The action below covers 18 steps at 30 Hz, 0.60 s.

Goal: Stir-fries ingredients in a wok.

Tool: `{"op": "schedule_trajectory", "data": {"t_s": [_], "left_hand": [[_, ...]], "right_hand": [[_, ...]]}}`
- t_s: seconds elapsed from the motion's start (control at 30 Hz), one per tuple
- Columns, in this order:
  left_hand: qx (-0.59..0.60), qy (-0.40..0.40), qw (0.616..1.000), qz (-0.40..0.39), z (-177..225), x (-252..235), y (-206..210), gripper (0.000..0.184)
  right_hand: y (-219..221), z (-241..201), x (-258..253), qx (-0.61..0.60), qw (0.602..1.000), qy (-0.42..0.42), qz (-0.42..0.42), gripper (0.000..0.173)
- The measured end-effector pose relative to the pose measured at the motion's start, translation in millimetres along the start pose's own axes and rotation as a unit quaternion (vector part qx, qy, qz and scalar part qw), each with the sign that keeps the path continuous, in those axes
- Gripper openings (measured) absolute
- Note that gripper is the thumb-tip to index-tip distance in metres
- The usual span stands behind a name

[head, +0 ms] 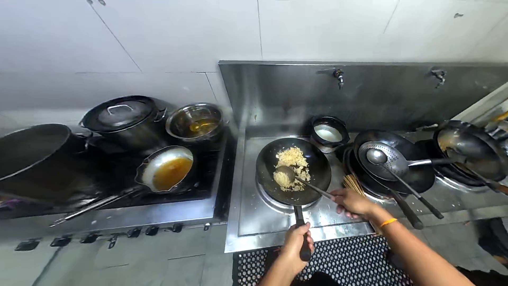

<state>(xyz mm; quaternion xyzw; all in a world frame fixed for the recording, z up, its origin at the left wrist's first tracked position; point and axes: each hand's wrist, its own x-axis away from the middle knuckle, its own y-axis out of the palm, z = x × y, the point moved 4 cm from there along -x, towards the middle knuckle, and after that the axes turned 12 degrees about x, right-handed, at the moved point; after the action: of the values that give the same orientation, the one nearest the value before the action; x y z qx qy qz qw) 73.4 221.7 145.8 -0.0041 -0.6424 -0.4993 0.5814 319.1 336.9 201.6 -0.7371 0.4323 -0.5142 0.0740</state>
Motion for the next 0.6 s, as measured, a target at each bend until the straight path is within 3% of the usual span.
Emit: {"op": "schedule_trajectory", "data": {"t_s": [0.07, 0.13, 0.23, 0.3, 0.4, 0.53, 0.6], "left_hand": [[-0.017, -0.005, 1.000, 0.008, 4, -4, -9, 0.029], [-0.036, -0.010, 0.999, 0.012, 9, -8, -13, 0.030], [-0.065, -0.015, 0.998, 0.011, 12, -15, -18, 0.033], [-0.081, -0.020, 0.997, 0.003, 10, -21, -20, 0.035], [-0.093, -0.047, 0.994, -0.013, 14, -24, -23, 0.039], [-0.088, -0.072, 0.993, -0.030, 17, -30, -31, 0.043], [-0.080, -0.083, 0.993, -0.025, 20, -31, -35, 0.043]], "right_hand": [[-41, 7, 24, 0.020, 0.999, 0.020, -0.030, 0.046], [-71, 13, 27, 0.012, 0.999, 0.049, -0.007, 0.045], [-52, 9, -15, -0.117, 0.989, 0.081, 0.043, 0.044], [-29, 0, -47, -0.186, 0.979, 0.084, 0.004, 0.045], [-44, -10, -45, -0.092, 0.991, 0.076, -0.056, 0.045], [-91, -29, -8, 0.098, 0.993, 0.063, 0.009, 0.042], [-90, -38, 8, 0.114, 0.992, 0.049, 0.023, 0.045]]}}
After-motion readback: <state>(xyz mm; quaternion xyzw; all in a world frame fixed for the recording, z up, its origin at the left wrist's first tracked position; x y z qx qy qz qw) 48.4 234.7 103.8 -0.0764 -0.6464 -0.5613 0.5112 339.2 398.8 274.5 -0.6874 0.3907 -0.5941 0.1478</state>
